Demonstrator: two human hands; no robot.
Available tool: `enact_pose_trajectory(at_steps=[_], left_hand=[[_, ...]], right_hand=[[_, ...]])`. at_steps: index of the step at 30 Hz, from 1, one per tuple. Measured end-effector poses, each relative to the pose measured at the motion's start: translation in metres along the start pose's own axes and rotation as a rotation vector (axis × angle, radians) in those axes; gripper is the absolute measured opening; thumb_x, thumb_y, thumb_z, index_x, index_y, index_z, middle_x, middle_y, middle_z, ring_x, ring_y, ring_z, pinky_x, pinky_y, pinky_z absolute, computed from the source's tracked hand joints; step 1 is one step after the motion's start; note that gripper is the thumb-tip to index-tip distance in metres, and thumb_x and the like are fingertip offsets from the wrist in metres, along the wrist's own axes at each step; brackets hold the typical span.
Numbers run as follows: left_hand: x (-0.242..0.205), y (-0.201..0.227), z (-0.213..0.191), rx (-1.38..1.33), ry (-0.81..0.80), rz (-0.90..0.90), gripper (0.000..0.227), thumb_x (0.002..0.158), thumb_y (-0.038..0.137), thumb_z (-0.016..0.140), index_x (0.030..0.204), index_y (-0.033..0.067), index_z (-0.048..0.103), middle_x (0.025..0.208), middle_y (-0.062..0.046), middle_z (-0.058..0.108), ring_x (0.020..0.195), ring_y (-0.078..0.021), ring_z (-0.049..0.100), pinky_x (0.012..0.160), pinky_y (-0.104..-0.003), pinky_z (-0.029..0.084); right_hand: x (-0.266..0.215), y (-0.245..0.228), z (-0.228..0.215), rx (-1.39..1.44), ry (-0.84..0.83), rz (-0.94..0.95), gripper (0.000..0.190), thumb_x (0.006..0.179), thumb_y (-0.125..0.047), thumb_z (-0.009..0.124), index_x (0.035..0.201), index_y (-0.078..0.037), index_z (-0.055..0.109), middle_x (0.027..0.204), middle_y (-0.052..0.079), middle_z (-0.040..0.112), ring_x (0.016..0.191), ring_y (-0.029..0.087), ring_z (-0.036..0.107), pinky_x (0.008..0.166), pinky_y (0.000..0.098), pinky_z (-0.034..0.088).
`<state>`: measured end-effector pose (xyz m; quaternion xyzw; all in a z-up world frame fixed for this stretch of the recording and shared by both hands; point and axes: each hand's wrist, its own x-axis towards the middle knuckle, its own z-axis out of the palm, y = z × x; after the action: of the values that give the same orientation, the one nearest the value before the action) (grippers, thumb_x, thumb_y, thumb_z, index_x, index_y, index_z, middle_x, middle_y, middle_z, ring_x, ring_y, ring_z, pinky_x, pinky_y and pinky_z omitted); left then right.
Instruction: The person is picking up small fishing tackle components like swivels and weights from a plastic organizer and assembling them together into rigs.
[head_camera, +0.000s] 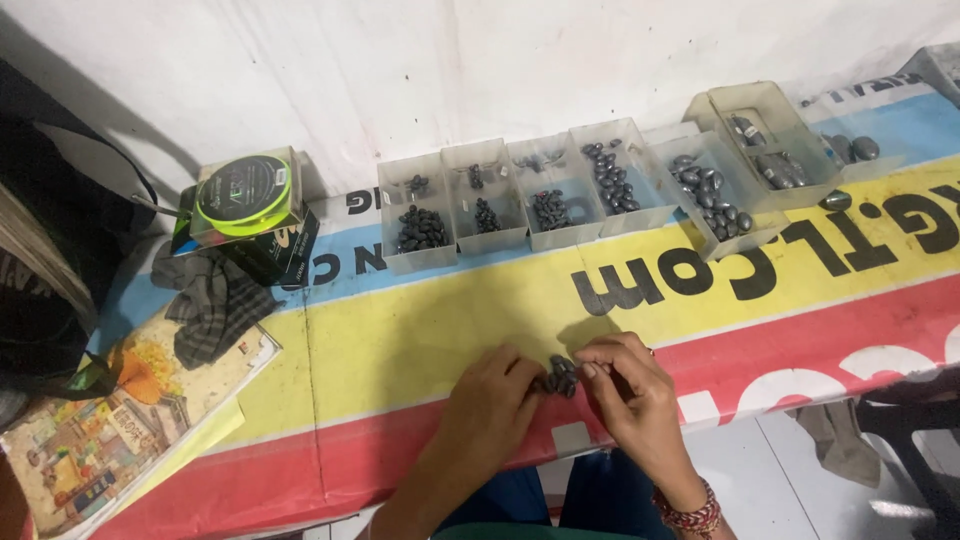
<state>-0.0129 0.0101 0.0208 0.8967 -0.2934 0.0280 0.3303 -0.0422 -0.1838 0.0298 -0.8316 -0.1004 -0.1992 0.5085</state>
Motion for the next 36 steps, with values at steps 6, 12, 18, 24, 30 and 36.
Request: enact_pose_trajectory(at_steps=[6, 12, 18, 24, 30, 36], left_hand=[[-0.005, -0.001, 0.010, -0.023, 0.166, 0.054, 0.013, 0.091, -0.005, 0.059, 0.097, 0.0038, 0.067, 0.096, -0.012, 0.063, 0.087, -0.0307, 0.059, 0.071, -0.043, 0.050], [-0.015, 0.013, 0.002, -0.378, 0.270, -0.115, 0.024, 0.101, 0.006, 0.053, 0.117, 0.0052, 0.070, 0.110, -0.011, 0.062, 0.101, -0.0235, 0.065, 0.088, -0.033, 0.056], [-0.019, 0.015, -0.008, -0.491, 0.347, -0.214, 0.017, 0.099, 0.008, 0.058, 0.109, 0.0085, 0.072, 0.105, -0.008, 0.070, 0.099, -0.0205, 0.070, 0.083, -0.029, 0.060], [-0.021, 0.012, -0.005, -0.584, 0.407, -0.160, 0.012, 0.096, 0.002, 0.060, 0.104, 0.0066, 0.067, 0.100, -0.008, 0.068, 0.094, -0.0203, 0.068, 0.083, -0.030, 0.056], [-0.022, 0.016, -0.010, -0.548, 0.363, -0.182, 0.012, 0.097, 0.005, 0.062, 0.108, 0.0074, 0.067, 0.101, -0.008, 0.068, 0.095, -0.0209, 0.069, 0.083, -0.030, 0.060], [-0.021, 0.017, -0.009, -0.574, 0.400, -0.142, 0.009, 0.096, 0.005, 0.066, 0.104, 0.0071, 0.068, 0.096, -0.007, 0.068, 0.090, -0.0187, 0.070, 0.078, -0.029, 0.061]], right_hand=[[-0.001, 0.011, 0.006, -0.095, -0.079, -0.094, 0.028, 0.095, -0.007, 0.061, 0.121, -0.007, 0.071, 0.119, 0.011, 0.066, 0.115, 0.026, 0.062, 0.096, 0.0366, 0.051], [0.011, 0.003, 0.009, -0.234, -0.234, -0.184, 0.031, 0.101, -0.007, 0.052, 0.129, -0.002, 0.064, 0.110, 0.012, 0.057, 0.105, 0.029, 0.056, 0.084, 0.0403, 0.049], [0.019, 0.003, 0.011, -0.319, -0.273, -0.180, 0.015, 0.098, -0.006, 0.055, 0.109, -0.007, 0.065, 0.105, 0.010, 0.060, 0.100, 0.029, 0.057, 0.075, 0.0409, 0.048], [0.007, 0.009, 0.018, -0.153, -0.153, -0.127, 0.011, 0.094, -0.007, 0.063, 0.104, -0.009, 0.067, 0.092, 0.004, 0.067, 0.086, 0.020, 0.057, 0.076, 0.0326, 0.043], [0.007, -0.012, 0.023, 0.121, -0.151, -0.069, 0.011, 0.092, -0.004, 0.067, 0.101, -0.009, 0.070, 0.095, 0.004, 0.071, 0.092, 0.017, 0.065, 0.082, 0.0286, 0.055], [0.007, -0.009, 0.022, 0.286, -0.172, 0.049, 0.009, 0.093, -0.003, 0.066, 0.098, -0.006, 0.072, 0.092, 0.006, 0.069, 0.087, 0.016, 0.067, 0.077, 0.0265, 0.058]])
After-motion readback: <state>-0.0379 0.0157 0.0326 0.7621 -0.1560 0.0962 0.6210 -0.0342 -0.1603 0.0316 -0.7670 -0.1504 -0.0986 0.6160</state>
